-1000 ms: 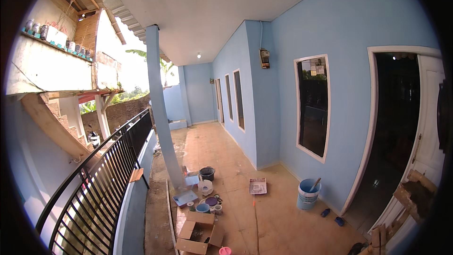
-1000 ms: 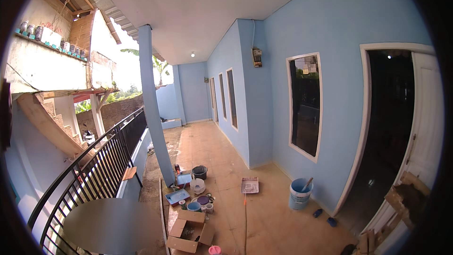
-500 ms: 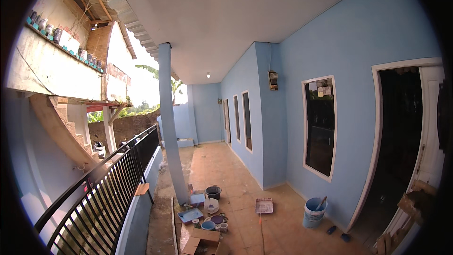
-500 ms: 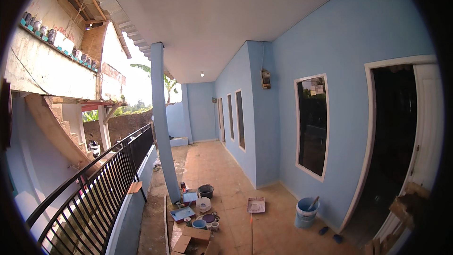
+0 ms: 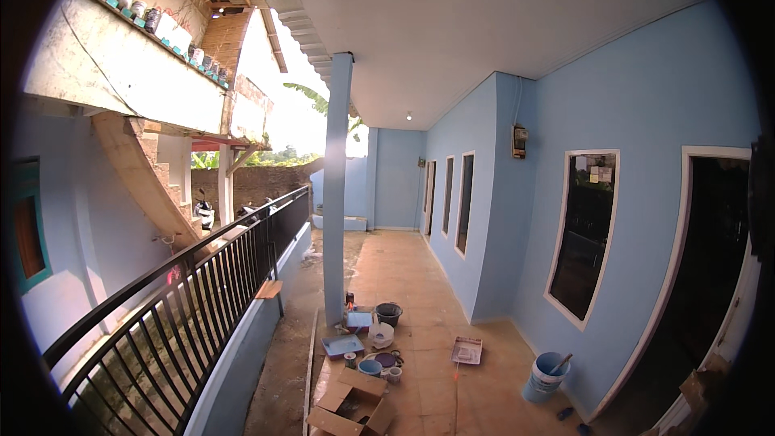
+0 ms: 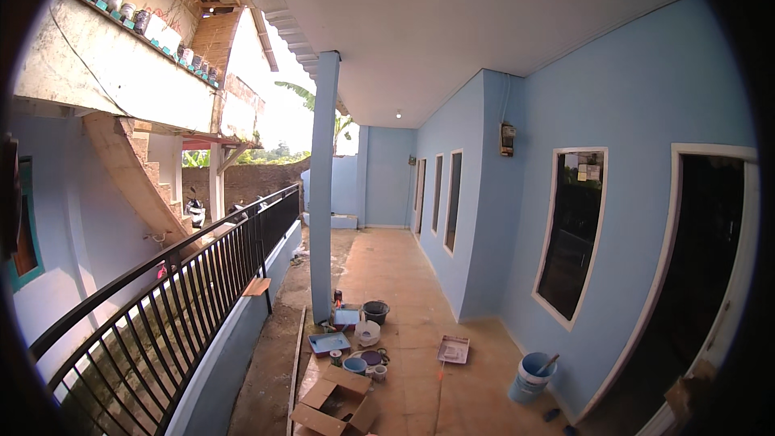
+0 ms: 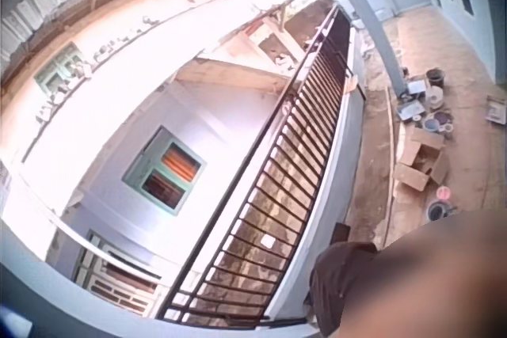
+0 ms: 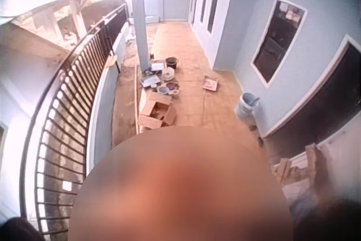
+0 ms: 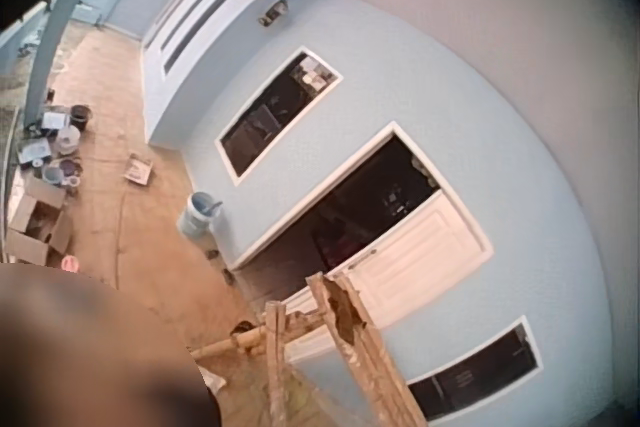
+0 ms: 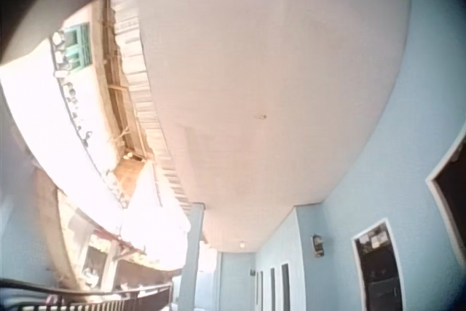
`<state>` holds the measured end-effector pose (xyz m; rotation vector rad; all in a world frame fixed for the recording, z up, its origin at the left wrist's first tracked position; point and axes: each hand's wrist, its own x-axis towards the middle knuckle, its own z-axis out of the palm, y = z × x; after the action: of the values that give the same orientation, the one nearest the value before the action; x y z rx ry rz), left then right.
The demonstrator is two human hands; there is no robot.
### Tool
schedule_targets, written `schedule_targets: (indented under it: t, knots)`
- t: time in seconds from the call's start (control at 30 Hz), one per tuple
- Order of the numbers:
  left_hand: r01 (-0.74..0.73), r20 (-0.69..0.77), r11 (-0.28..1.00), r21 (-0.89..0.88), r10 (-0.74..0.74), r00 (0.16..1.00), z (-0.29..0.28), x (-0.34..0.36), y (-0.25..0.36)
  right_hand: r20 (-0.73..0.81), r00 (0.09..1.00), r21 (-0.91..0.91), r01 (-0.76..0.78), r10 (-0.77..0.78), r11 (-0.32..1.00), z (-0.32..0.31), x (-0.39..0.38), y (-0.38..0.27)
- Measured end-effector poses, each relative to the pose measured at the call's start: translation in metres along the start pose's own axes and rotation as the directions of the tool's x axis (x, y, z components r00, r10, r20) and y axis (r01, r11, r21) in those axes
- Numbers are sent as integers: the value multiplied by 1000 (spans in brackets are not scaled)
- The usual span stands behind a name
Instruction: The person uses a long bamboo pole with a brush attached to the end to paint the ceiling of a covered outdoor corridor. They repeatedly dip the brush into a paint bucket and apply paint to the ceiling surface. Another person in a green shirt is seen nearby handling paint buckets.
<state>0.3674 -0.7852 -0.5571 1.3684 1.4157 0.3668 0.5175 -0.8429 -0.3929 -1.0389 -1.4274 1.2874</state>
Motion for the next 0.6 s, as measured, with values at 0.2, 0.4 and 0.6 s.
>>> schedule_targets:
  t: [0.2,0.4,0.6]
  knots:
    - [9,-26,999,-38,-10,1000,74,-61,-13,82,996,18,-21,20,1000,-15,-94,16]
    - [-3,-2,998,-67,3,1000,163,-127,0,108,992,43,-69,64,997,-52,-201,20]
    - [-123,50,969,-215,137,989,225,-183,47,142,983,31,-123,118,992,-65,-276,12]
